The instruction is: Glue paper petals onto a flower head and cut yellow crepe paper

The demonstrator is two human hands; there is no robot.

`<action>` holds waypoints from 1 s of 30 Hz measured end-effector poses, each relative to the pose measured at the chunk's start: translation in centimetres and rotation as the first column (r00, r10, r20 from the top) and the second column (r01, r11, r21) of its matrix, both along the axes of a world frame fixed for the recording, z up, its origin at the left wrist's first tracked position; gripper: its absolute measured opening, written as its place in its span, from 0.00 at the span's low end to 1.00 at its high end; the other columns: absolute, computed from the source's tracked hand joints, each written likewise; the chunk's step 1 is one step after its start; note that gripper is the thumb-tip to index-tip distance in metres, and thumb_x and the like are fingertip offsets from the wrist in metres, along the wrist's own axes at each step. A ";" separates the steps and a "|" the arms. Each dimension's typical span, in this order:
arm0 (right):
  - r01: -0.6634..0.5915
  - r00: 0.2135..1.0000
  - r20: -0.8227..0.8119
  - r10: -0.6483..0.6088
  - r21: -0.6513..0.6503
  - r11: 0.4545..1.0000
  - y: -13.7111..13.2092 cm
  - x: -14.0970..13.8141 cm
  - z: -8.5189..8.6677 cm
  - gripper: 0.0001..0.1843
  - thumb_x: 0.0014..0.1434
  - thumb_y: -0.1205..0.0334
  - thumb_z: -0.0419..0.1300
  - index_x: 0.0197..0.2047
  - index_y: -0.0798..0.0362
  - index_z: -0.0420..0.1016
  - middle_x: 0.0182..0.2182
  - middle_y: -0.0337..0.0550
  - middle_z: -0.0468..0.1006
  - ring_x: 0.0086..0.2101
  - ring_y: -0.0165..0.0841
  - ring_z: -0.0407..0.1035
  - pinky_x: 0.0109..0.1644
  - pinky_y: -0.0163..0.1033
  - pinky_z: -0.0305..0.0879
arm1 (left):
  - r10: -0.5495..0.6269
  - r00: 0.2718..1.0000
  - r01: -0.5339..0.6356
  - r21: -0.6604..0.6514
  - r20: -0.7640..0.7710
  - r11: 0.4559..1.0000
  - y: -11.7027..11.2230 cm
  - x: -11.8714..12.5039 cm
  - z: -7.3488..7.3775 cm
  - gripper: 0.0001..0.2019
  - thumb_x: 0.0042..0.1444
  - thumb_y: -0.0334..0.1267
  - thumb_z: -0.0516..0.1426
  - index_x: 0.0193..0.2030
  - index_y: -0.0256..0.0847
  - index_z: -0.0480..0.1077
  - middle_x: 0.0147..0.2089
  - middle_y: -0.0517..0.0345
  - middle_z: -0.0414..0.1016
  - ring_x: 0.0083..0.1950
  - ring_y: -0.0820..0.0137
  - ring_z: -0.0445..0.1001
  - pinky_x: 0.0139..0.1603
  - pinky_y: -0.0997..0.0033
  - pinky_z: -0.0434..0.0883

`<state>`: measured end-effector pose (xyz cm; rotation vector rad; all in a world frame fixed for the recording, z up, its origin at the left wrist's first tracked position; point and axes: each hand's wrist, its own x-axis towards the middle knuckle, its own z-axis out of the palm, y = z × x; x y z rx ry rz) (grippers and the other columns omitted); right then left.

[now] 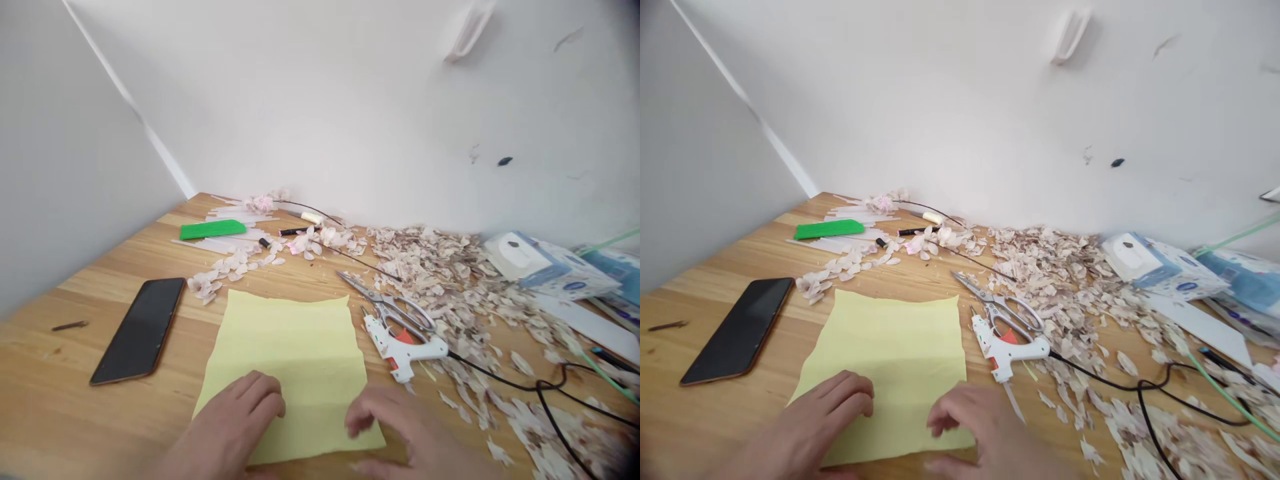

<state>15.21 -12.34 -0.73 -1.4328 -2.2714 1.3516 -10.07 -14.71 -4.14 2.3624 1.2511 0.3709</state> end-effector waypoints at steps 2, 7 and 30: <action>-0.135 0.986 0.120 0.114 0.193 0.972 0.2 0.1 -0.5 0.16 0.45 0.67 0.66 0.40 0.50 0.73 0.42 0.40 0.74 0.46 0.37 0.65 0.51 0.40 0.60 | -0.023 0.999 0.025 0.038 -0.034 0.999 -0.1 0.1 -0.5 0.15 0.45 0.42 0.61 0.40 0.46 0.66 0.43 0.56 0.71 0.43 0.63 0.69 0.42 0.65 0.69; -0.346 0.924 0.307 0.227 0.425 0.836 0.5 -0.6 -2.7 0.18 0.51 0.72 0.59 0.47 0.52 0.68 0.44 0.44 0.72 0.46 0.39 0.63 0.52 0.44 0.61 | -0.030 0.981 0.050 0.104 -0.191 0.993 1.1 1.0 -0.7 0.09 0.48 0.34 0.57 0.38 0.43 0.67 0.43 0.53 0.71 0.46 0.60 0.67 0.48 0.60 0.67; -0.115 0.989 0.135 0.053 0.503 0.857 1.6 -2.4 -4.8 0.12 0.56 0.71 0.57 0.45 0.52 0.68 0.37 0.41 0.77 0.37 0.35 0.71 0.41 0.38 0.66 | 0.043 0.879 -0.170 -0.227 -0.475 0.959 4.2 1.0 3.7 0.12 0.53 0.27 0.46 0.32 0.38 0.71 0.37 0.52 0.75 0.37 0.64 0.74 0.36 0.67 0.68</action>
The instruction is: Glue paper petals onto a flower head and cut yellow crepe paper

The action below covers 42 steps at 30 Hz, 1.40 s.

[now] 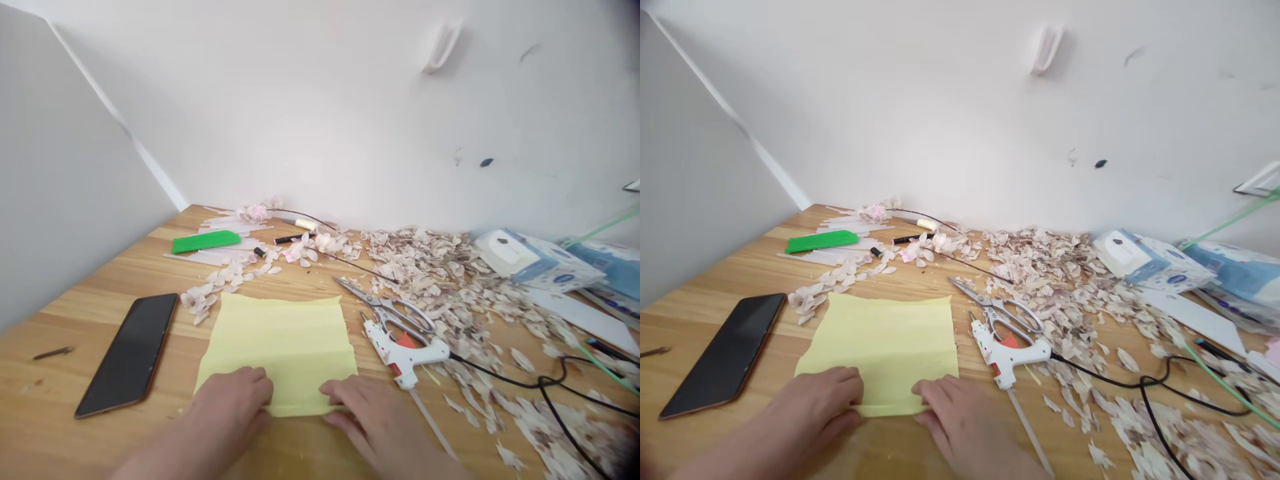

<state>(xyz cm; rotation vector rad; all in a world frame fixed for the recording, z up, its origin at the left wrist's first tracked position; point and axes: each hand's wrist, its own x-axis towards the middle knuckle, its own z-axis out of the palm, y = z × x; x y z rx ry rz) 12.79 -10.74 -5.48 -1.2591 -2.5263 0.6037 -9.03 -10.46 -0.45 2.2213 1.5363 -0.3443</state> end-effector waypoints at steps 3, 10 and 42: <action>0.114 0.989 -0.078 -0.126 -0.147 0.983 0.4 0.0 0.2 0.11 0.59 0.68 0.55 0.46 0.49 0.67 0.36 0.37 0.77 0.37 0.33 0.71 0.42 0.38 0.64 | 0.052 0.991 -0.055 0.020 0.122 0.998 0.3 -0.9 -0.7 0.09 0.54 0.31 0.48 0.33 0.40 0.70 0.35 0.56 0.76 0.36 0.65 0.75 0.35 0.69 0.68; 0.169 0.969 -0.128 -0.209 -0.270 0.948 1.4 -0.5 0.5 0.10 0.59 0.65 0.54 0.45 0.47 0.66 0.34 0.35 0.76 0.36 0.32 0.70 0.40 0.36 0.63 | -0.027 0.964 -0.103 0.465 0.264 0.879 -1.5 -2.2 -4.2 0.16 0.57 0.31 0.48 0.52 0.39 0.62 0.46 0.51 0.75 0.44 0.65 0.74 0.41 0.66 0.72; 0.105 0.992 0.068 -0.104 -0.014 0.994 1.7 -1.2 -0.7 0.13 0.61 0.69 0.49 0.49 0.54 0.65 0.39 0.45 0.76 0.37 0.37 0.72 0.40 0.42 0.67 | -0.360 0.919 0.296 0.327 0.158 0.897 -3.2 0.1 -6.3 0.37 0.52 0.45 0.57 0.65 0.38 0.46 0.66 0.45 0.48 0.67 0.56 0.47 0.64 0.51 0.51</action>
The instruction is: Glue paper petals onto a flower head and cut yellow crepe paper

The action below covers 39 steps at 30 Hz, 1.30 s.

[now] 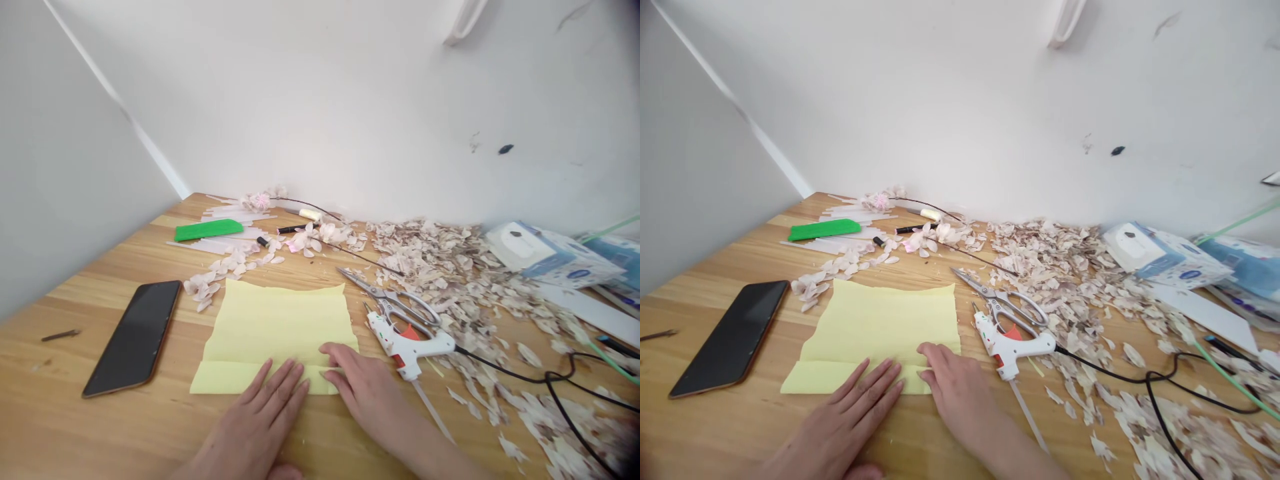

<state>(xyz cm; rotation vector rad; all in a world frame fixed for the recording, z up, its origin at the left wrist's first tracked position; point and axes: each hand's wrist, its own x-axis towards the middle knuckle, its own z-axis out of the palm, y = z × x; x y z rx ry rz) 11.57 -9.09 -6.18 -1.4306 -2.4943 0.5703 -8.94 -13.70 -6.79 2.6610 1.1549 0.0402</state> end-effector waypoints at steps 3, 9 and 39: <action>0.004 1.000 0.004 -0.005 0.012 1.000 -0.1 0.1 0.0 0.13 0.61 0.69 0.49 0.49 0.54 0.65 0.39 0.45 0.76 0.38 0.38 0.72 0.40 0.43 0.67 | -0.009 1.000 0.009 0.012 -0.010 1.000 0.0 0.1 0.1 0.37 0.52 0.46 0.57 0.65 0.36 0.47 0.66 0.45 0.48 0.66 0.56 0.48 0.63 0.51 0.53; -0.003 1.000 0.028 0.002 0.035 0.999 -0.3 0.0 0.1 0.14 0.60 0.71 0.51 0.49 0.55 0.65 0.38 0.45 0.76 0.37 0.38 0.72 0.40 0.43 0.68 | -0.022 0.999 0.022 0.005 -0.031 1.000 0.1 0.0 -0.4 0.36 0.52 0.47 0.56 0.64 0.35 0.49 0.66 0.44 0.48 0.66 0.55 0.48 0.63 0.53 0.55; -0.359 0.911 0.375 0.174 0.509 0.783 -4.5 0.6 -4.2 0.43 0.52 0.42 0.55 0.59 0.71 0.57 0.55 0.66 0.64 0.54 0.53 0.59 0.51 0.52 0.64 | 0.051 0.998 -0.047 0.140 -0.026 0.989 -0.6 -0.9 -1.6 0.37 0.52 0.62 0.43 0.66 0.48 0.44 0.65 0.46 0.54 0.65 0.44 0.49 0.56 0.27 0.37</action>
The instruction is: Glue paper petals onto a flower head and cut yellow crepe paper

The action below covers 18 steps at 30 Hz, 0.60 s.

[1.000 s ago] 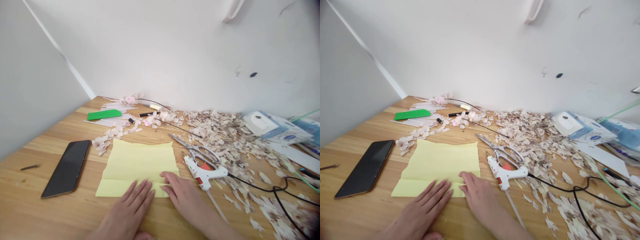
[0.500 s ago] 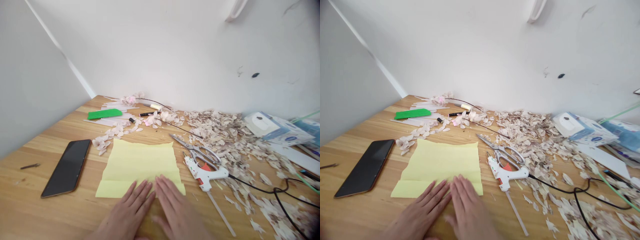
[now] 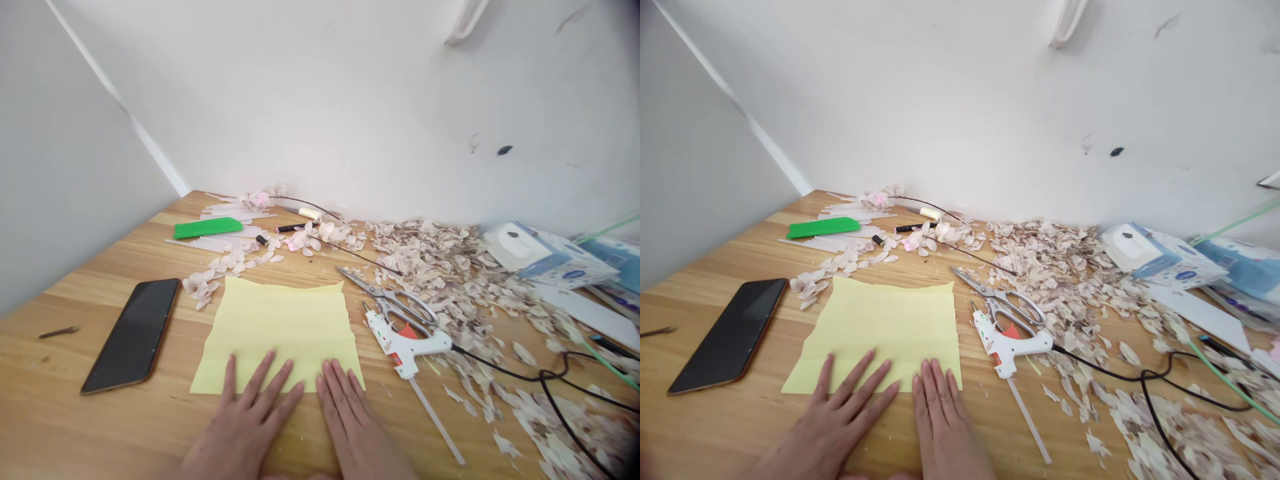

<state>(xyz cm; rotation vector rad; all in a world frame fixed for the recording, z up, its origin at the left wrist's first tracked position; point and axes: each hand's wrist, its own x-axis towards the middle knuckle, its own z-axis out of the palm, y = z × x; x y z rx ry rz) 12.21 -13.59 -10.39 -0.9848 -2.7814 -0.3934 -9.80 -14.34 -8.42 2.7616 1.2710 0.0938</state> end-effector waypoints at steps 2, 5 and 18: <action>-0.007 1.000 -0.016 0.007 -0.015 1.000 -0.1 0.1 -0.1 0.48 0.50 0.41 0.58 0.61 0.73 0.52 0.56 0.70 0.62 0.55 0.56 0.57 0.51 0.54 0.62 | 0.046 0.999 -0.046 0.043 -0.002 0.998 -0.3 -0.4 0.4 0.36 0.51 0.62 0.46 0.65 0.52 0.45 0.65 0.46 0.56 0.64 0.42 0.51 0.55 0.26 0.39; -0.002 1.000 -0.024 0.001 -0.028 1.000 -0.3 0.3 -0.3 0.54 0.48 0.39 0.59 0.63 0.73 0.45 0.56 0.73 0.59 0.56 0.59 0.55 0.51 0.55 0.62 | 0.094 0.996 -0.093 0.095 -0.004 0.991 -0.8 -1.2 0.6 0.37 0.49 0.63 0.48 0.64 0.56 0.45 0.64 0.46 0.57 0.63 0.40 0.52 0.53 0.26 0.44; 0.085 0.996 -0.016 -0.085 -0.039 0.996 -0.3 1.4 0.1 0.58 0.52 0.36 0.52 0.64 0.70 0.25 0.54 0.78 0.60 0.52 0.64 0.58 0.43 0.58 0.69 | 0.141 0.990 -0.138 0.288 0.010 0.948 -2.2 -5.3 0.0 0.38 0.50 0.58 0.52 0.65 0.49 0.48 0.66 0.44 0.51 0.62 0.50 0.59 0.53 0.57 0.66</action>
